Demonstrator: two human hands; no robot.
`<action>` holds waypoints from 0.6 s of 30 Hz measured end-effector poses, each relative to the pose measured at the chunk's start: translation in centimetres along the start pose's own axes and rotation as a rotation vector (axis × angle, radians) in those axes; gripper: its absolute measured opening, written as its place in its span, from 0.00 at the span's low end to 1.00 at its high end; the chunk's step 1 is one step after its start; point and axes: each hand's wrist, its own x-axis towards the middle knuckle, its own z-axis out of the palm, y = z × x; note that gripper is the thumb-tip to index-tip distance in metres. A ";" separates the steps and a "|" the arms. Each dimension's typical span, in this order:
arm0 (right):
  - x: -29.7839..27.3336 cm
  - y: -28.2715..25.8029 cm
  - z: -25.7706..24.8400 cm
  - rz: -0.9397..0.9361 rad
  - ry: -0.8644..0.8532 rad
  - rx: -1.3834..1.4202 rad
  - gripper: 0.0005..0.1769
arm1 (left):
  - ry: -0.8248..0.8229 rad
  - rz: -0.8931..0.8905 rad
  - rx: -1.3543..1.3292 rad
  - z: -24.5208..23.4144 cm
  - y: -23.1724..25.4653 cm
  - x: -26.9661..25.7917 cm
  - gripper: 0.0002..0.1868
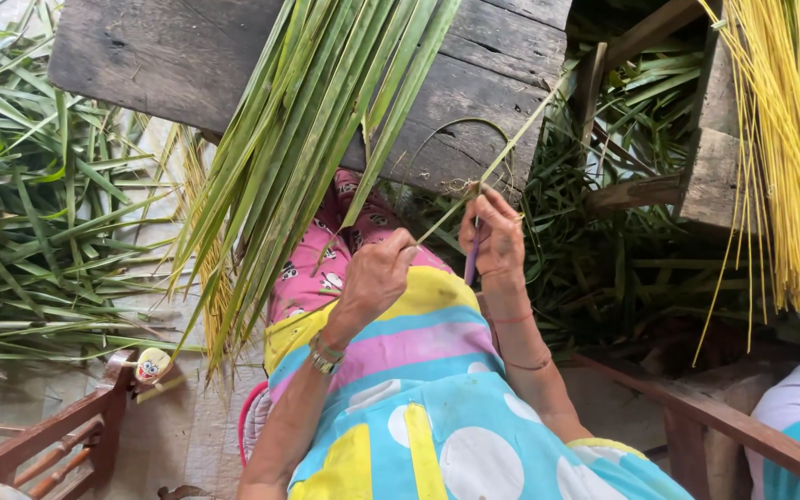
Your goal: Stripping the leafy part from palm leaf midribs using a small knife
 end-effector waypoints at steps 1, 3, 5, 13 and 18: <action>0.6 -0.2 -0.5 -0.001 0.000 0.000 0.14 | 0.000 0.001 0.000 0.1 -1.1 -0.2 0.08; 1.6 -0.6 -1.6 -0.011 0.032 0.022 0.15 | -0.038 -0.039 0.026 0.2 -3.3 -0.7 0.09; 1.0 -0.5 -0.8 -0.009 0.027 0.028 0.14 | -0.048 -0.021 0.002 -0.1 -2.8 -0.4 0.09; -2.3 0.9 1.2 0.049 -0.023 0.035 0.15 | 0.031 0.064 -0.136 1.3 1.3 2.3 0.08; -0.5 -0.3 -1.4 0.021 -0.023 0.046 0.13 | 0.025 0.063 -0.106 1.5 -0.1 1.1 0.07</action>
